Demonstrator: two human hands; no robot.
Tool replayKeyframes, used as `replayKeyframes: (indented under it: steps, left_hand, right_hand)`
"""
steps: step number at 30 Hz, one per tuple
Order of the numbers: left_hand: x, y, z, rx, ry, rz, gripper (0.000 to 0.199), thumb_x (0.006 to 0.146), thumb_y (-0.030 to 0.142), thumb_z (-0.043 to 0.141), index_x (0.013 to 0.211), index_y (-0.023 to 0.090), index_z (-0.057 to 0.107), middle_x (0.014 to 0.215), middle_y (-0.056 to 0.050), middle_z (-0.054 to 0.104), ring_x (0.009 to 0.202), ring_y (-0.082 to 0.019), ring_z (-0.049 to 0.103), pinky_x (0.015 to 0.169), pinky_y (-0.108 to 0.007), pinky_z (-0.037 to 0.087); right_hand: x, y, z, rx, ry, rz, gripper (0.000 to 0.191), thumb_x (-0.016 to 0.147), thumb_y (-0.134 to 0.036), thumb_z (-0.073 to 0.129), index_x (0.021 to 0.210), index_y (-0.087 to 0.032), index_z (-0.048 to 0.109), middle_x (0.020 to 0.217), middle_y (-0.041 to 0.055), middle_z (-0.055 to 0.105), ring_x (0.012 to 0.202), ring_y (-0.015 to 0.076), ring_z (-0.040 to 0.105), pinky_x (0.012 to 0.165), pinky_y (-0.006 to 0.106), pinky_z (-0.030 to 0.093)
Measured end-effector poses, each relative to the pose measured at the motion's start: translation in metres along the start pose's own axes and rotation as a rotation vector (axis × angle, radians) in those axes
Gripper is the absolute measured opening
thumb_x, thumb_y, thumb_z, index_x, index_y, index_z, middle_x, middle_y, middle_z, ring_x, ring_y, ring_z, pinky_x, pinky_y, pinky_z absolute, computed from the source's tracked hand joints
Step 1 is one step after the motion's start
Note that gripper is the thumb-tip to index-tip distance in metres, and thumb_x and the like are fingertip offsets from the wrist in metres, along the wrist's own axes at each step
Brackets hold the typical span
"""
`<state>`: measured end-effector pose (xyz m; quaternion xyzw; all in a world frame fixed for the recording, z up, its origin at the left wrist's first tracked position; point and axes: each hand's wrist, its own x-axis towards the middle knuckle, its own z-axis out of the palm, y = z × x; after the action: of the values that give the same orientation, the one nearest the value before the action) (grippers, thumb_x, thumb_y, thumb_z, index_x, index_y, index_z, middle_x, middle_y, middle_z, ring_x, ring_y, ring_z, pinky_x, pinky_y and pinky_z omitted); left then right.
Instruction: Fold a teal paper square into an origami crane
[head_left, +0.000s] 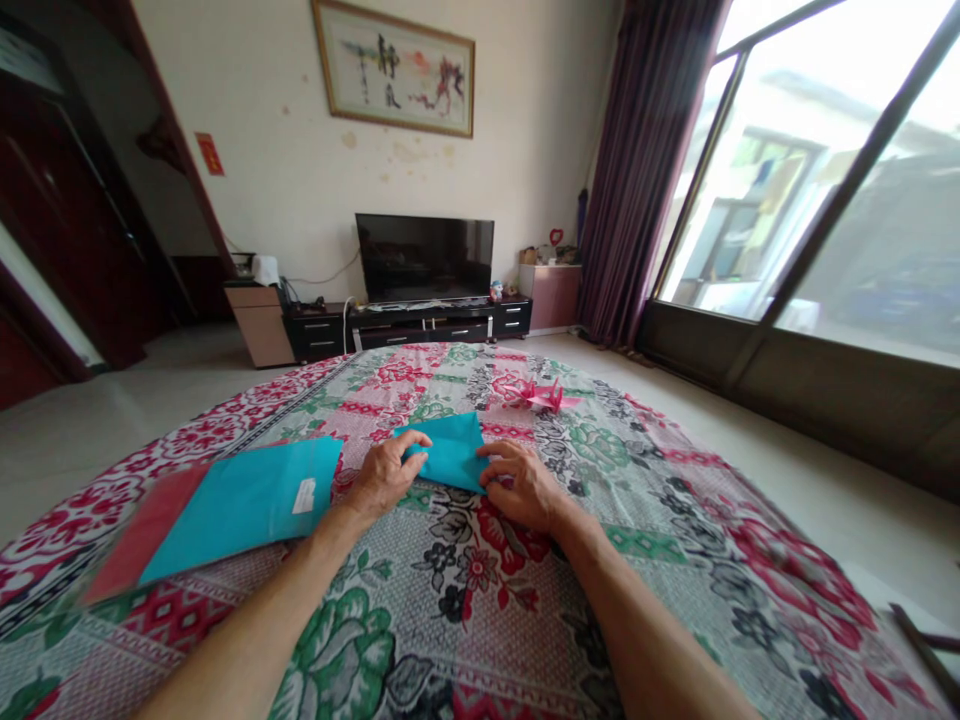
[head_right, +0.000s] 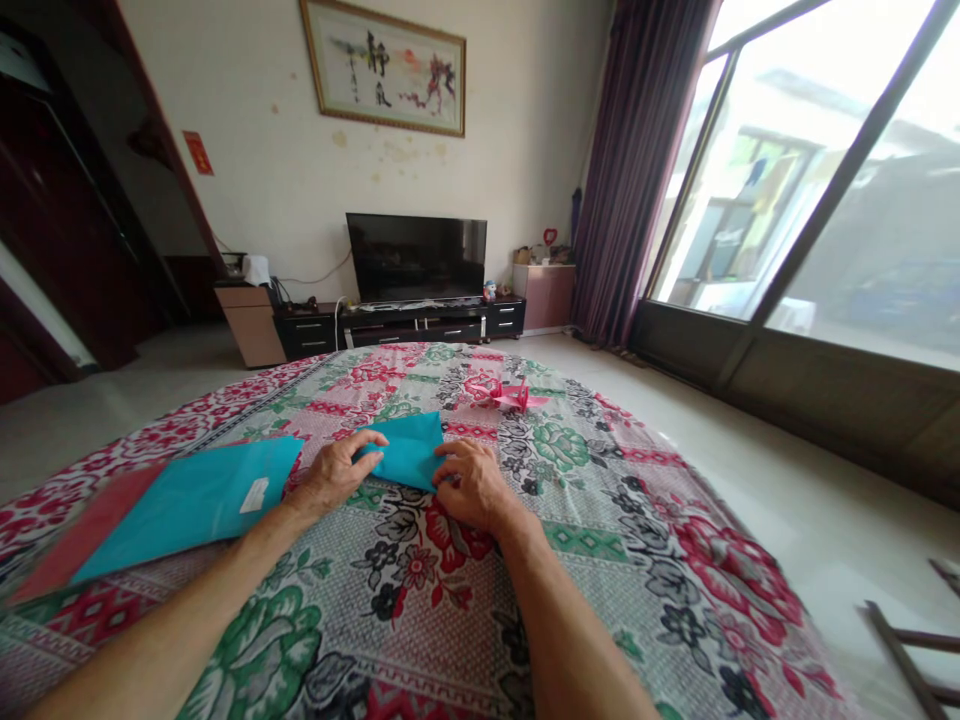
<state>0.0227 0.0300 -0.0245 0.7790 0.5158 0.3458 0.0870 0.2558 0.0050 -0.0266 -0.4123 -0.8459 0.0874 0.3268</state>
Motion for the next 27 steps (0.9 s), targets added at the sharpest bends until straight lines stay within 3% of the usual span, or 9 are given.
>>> replayKeyframes:
  steps: [3, 8, 15, 27]
  left_hand:
    - [0.001, -0.009, 0.001, 0.076, 0.051, 0.055, 0.018, 0.079, 0.022, 0.049, 0.084, 0.021, 0.067, 0.086, -0.002, 0.070, 0.082, -0.016, 0.063, 0.078, -0.028, 0.048]
    - [0.003, -0.024, 0.000, 0.237, 0.108, 0.070, 0.024, 0.079, 0.021, 0.047, 0.085, 0.021, 0.070, 0.083, -0.004, 0.069, 0.084, -0.020, 0.061, 0.082, -0.032, 0.047]
    - [0.004, -0.038, -0.001, 0.218, 0.133, 0.061, 0.026, 0.073, 0.016, 0.047, 0.078, 0.023, 0.071, 0.083, -0.003, 0.070, 0.083, -0.019, 0.062, 0.083, -0.033, 0.047]
    - [0.005, -0.044, -0.009, 0.127, 0.047, 0.012, 0.024, 0.072, 0.017, 0.050, 0.082, 0.022, 0.071, 0.087, -0.002, 0.070, 0.084, -0.017, 0.063, 0.082, -0.029, 0.048]
  right_hand:
    - [0.003, -0.013, 0.006, -0.015, 0.014, -0.086, 0.019, 0.066, -0.008, 0.055, 0.068, -0.022, 0.068, 0.100, 0.0015, 0.067, 0.097, 0.0196, 0.056, 0.092, 0.041, 0.037]
    - [0.005, -0.037, 0.017, -0.002, -0.037, -0.190, 0.016, 0.071, -0.010, 0.054, 0.068, -0.021, 0.065, 0.083, 0.0007, 0.068, 0.083, 0.0162, 0.058, 0.086, 0.037, 0.038]
    - [0.008, -0.055, 0.027, 0.097, -0.030, -0.257, 0.017, 0.074, -0.008, 0.050, 0.069, -0.018, 0.062, 0.083, 0.0046, 0.067, 0.079, 0.0141, 0.060, 0.077, 0.027, 0.044]
    - [0.003, -0.060, 0.030, 0.115, -0.037, -0.278, 0.012, 0.072, -0.010, 0.054, 0.067, -0.019, 0.061, 0.084, 0.0035, 0.066, 0.079, 0.0141, 0.060, 0.078, 0.026, 0.046]
